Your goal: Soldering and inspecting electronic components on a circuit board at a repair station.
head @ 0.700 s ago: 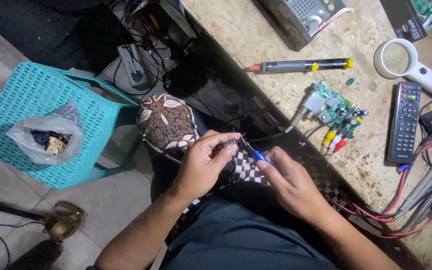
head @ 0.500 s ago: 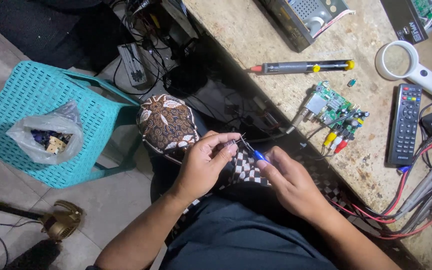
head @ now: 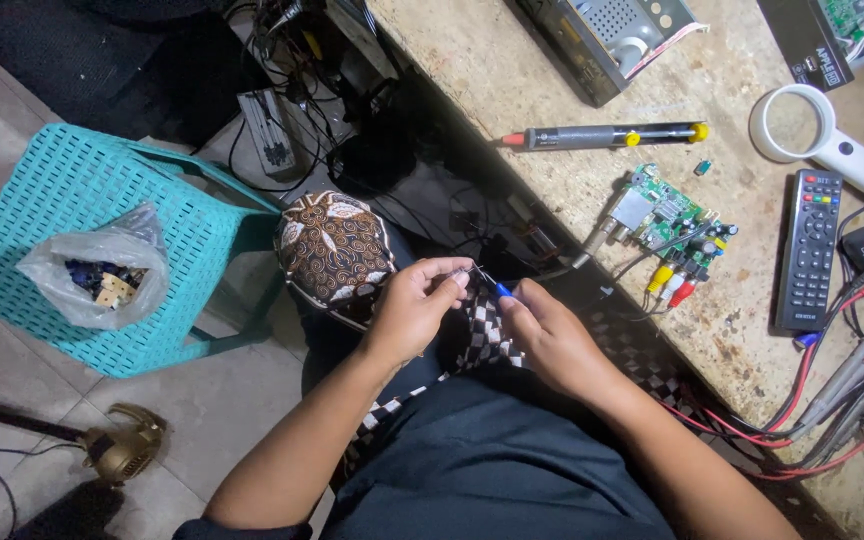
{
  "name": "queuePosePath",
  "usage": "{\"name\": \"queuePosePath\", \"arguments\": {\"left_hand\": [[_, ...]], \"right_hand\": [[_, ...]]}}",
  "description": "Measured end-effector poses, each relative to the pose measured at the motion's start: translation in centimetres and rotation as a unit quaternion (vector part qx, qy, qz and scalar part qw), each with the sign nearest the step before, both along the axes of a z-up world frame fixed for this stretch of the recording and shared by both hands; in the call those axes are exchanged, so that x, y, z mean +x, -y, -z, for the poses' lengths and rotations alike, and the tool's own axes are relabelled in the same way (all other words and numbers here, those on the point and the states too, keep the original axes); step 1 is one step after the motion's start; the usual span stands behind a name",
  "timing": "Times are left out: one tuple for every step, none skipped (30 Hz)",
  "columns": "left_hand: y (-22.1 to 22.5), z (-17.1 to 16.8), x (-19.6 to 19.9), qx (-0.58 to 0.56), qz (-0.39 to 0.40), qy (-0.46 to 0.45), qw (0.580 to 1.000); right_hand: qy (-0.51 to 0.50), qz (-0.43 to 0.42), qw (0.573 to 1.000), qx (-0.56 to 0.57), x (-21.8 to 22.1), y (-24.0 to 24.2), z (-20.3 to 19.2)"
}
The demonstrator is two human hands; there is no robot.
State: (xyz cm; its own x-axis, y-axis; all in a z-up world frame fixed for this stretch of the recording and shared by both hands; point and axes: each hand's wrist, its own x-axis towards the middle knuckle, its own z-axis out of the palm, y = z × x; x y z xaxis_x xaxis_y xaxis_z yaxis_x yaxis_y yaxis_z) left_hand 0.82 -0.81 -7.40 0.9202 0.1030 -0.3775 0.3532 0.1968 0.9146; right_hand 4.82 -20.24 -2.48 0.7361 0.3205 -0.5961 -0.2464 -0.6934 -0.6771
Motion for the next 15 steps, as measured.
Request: {"name": "queuePosePath", "arguments": {"left_hand": [[0.1, 0.2, 0.2, 0.000, 0.000, 0.000, 1.000], [0.2, 0.5, 0.3, 0.017, -0.003, -0.006, 1.000], [0.4, 0.7, 0.5, 0.034, -0.006, -0.013, 0.999], [0.5, 0.9, 0.4, 0.034, -0.006, -0.013, 0.999], [0.6, 1.0, 0.3, 0.031, -0.015, -0.011, 0.999], [0.7, 1.2, 0.3, 0.028, -0.022, -0.009, 0.999], [0.9, 0.7, 0.3, 0.028, -0.020, -0.008, 0.999], [1.0, 0.3, 0.2, 0.014, -0.024, -0.008, 1.000], [1.2, -0.1, 0.1, -0.001, -0.029, -0.008, 1.000], [1.4, -0.6, 0.1, -0.001, -0.026, -0.009, 1.000], [1.6, -1.1, 0.0, -0.007, -0.033, -0.005, 0.999], [1.8, -1.6, 0.0, -0.013, -0.039, -0.001, 0.999], [1.8, -1.3, 0.1, -0.013, -0.037, -0.001, 0.999], [1.8, -1.1, 0.1, -0.014, -0.046, 0.003, 0.999], [1.8, -0.9, 0.2, -0.016, -0.055, 0.008, 0.998]], "right_hand": [[0.000, 0.000, 1.000, 0.000, 0.0, 0.2, 0.6], [-0.028, 0.019, 0.999, 0.029, 0.1, 0.4, 1.2], [-0.057, 0.037, 0.996, 0.058, 0.3, 0.6, 1.9], [-0.057, 0.038, 0.996, 0.058, -0.1, -0.1, 0.5], [-0.098, 0.091, 0.986, 0.097, -0.3, -0.8, -0.9], [-0.138, 0.145, 0.970, 0.135, -0.6, -1.5, -2.3], [-0.137, 0.147, 0.970, 0.136, -0.6, -0.7, -1.0], [-0.092, 0.099, 0.988, 0.076, -0.6, 0.2, 0.4], [-0.047, 0.051, 0.997, 0.016, -0.6, 1.1, 1.7], [-0.048, 0.054, 0.997, 0.017, -0.8, 0.9, 0.8], [-0.012, 0.029, 0.999, -0.023, -1.0, 0.7, -0.1], [0.024, 0.003, 0.998, -0.063, -1.1, 0.5, -1.0], [0.024, 0.006, 0.998, -0.062, -1.1, 0.7, -0.9], [0.022, 0.018, 0.999, -0.046, -1.0, 1.0, -0.8], [0.019, 0.030, 0.999, -0.030, -1.0, 1.2, -0.7]]}}
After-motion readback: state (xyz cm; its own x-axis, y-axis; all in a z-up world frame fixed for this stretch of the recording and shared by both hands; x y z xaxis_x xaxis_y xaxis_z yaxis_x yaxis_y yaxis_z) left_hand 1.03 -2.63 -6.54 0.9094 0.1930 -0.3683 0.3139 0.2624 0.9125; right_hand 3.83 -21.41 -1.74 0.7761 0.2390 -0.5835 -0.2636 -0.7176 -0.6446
